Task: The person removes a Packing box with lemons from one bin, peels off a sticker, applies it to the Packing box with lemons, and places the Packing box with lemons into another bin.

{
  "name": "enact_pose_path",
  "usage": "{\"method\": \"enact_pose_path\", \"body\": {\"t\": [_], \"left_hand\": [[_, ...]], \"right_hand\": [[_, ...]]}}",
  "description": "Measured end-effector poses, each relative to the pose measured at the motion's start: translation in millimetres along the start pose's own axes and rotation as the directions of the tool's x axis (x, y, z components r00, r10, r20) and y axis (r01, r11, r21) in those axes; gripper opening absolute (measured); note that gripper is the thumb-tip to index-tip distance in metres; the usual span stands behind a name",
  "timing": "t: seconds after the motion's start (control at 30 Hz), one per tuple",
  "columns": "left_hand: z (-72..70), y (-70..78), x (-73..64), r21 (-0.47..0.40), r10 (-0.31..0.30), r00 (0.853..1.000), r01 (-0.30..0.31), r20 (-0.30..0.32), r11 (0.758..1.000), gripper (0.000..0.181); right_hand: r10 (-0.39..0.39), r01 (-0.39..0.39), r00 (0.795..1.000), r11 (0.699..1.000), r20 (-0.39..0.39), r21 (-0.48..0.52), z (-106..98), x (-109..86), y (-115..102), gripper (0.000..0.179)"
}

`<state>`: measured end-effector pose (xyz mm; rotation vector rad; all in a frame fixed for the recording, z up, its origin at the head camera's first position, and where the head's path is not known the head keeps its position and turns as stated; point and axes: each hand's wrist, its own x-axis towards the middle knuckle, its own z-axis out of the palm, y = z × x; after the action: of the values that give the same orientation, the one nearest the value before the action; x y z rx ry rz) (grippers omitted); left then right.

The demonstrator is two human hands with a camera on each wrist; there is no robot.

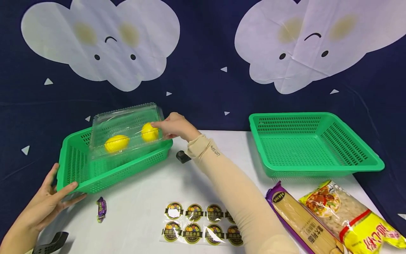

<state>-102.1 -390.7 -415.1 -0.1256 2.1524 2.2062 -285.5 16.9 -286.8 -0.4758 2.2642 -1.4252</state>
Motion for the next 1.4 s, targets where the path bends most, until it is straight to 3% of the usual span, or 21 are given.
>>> {"method": "enact_pose_path", "body": {"t": [0.3, 0.63, 0.9, 1.4], "left_hand": [[-0.3, -2.4, -0.4, 0.002, 0.027, 1.0, -0.027, 0.002, 1.0, 0.114], [-2.8, -3.2, -2.0, -0.022, 0.047, 0.999, -0.046, 0.023, 0.999, 0.113], [0.7, -3.4, 2.4, 0.03, 0.003, 1.0, -0.003, -0.014, 1.0, 0.115], [-1.6, -6.2, 0.0, -0.022, 0.02, 1.0, -0.02, -0.001, 1.0, 0.113]], "right_hand": [[0.01, -0.01, 0.998, 1.0, -0.059, -0.003, -30.9, -18.7, 3.7, 0.04], [0.085, -0.085, 0.987, 0.996, -0.134, 0.002, -73.0, -47.3, 14.8, 0.052], [0.137, -0.137, 0.98, 0.991, -0.145, 0.009, -107.6, -76.8, 28.9, 0.055], [0.204, -0.211, 0.967, 0.977, -0.155, -0.036, -143.9, -118.7, 68.1, 0.066]]}}
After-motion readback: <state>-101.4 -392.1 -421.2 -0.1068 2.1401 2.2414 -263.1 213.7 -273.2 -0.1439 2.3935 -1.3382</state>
